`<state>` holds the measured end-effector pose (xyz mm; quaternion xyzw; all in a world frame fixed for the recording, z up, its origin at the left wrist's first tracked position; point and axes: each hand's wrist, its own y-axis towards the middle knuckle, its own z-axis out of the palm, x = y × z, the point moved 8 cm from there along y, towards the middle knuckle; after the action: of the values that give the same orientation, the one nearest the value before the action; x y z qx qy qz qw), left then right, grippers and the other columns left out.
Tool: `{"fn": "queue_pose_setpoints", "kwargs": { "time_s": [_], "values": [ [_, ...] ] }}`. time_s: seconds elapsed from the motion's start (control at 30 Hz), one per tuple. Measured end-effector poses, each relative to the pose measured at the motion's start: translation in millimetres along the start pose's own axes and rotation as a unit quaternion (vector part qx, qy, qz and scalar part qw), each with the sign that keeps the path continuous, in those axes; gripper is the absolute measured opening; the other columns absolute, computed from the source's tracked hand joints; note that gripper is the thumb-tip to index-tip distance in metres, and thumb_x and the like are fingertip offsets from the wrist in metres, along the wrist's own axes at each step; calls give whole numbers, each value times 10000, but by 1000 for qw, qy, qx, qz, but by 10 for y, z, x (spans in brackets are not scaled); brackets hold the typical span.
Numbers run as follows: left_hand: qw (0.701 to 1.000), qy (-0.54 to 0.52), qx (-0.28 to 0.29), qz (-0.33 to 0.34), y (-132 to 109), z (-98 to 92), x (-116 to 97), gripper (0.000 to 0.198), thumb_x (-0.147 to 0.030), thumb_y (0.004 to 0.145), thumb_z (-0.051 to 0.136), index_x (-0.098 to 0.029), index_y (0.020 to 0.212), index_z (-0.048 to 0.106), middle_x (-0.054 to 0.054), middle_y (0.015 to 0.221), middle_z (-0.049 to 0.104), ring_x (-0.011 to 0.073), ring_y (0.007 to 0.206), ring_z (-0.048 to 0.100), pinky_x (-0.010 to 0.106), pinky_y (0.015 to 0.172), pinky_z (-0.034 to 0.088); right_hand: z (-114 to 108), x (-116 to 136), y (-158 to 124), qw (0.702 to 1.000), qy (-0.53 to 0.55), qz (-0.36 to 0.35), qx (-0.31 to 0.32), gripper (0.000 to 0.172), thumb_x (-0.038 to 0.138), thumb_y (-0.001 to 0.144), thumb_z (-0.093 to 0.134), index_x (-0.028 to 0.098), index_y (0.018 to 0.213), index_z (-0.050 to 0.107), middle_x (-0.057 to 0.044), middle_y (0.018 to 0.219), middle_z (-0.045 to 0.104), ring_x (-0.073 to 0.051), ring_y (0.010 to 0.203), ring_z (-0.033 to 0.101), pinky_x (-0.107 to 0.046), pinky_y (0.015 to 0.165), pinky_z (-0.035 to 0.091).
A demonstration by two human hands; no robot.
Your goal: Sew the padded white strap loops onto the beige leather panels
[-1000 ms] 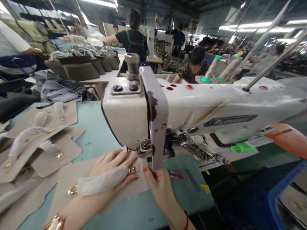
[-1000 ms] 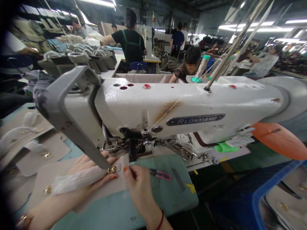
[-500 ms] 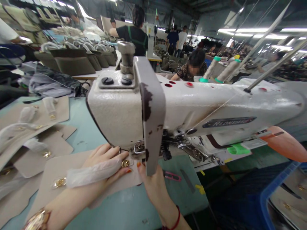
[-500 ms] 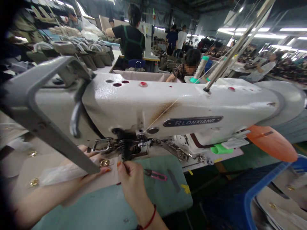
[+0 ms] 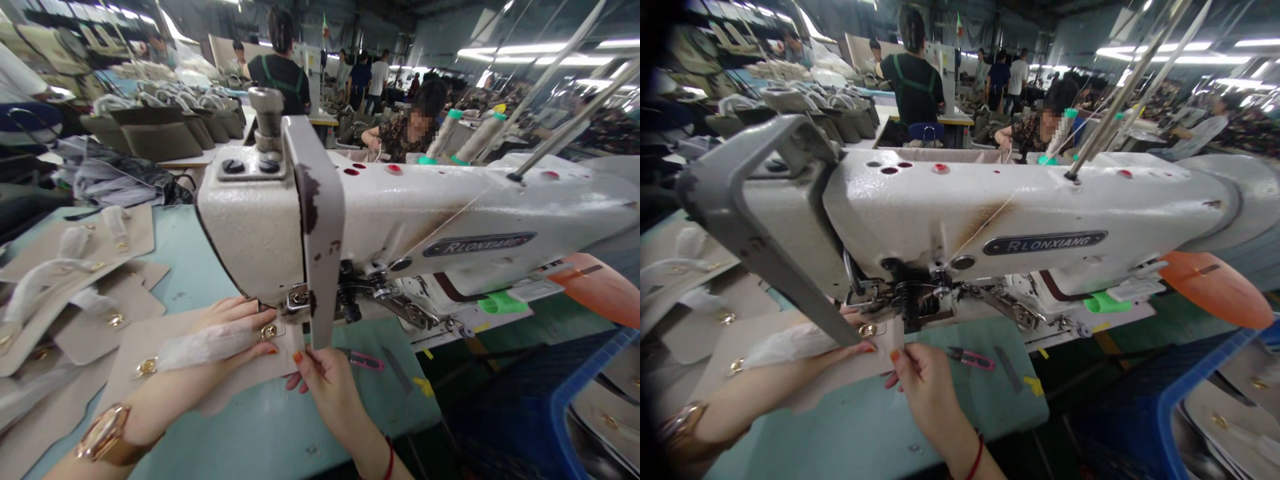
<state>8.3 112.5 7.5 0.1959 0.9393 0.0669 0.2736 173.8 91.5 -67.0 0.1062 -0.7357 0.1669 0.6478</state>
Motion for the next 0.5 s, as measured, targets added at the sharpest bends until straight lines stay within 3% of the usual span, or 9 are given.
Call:
{"fn": "queue_pose_setpoints", "kwargs": {
  "time_s": [0.1,0.23,0.5],
  "values": [
    [1000,20,23,-7,-5,33,29,371,-526,832,591,-314,1116,704,44,1011,726,284,977,634,429,884,521,-13,-17,-10,1000,11,-11,-1,461,514,938,490,126,775,676,-75,662,701,-123,562,625,-175,517,432],
    [999,-4,10,-41,-12,-2,81,418,-553,840,557,-302,1146,693,41,1138,709,296,1129,594,492,1016,459,6,-2,10,998,57,-4,13,468,526,929,500,114,801,681,-102,719,722,-143,602,663,-184,514,455],
    [998,-22,31,-46,51,-94,-51,426,-555,835,547,-308,1146,699,29,1136,715,304,1115,616,446,971,502,65,-39,32,984,156,49,64,484,552,890,541,89,828,672,-138,806,736,-141,607,679,-182,500,468]
  ]
}}
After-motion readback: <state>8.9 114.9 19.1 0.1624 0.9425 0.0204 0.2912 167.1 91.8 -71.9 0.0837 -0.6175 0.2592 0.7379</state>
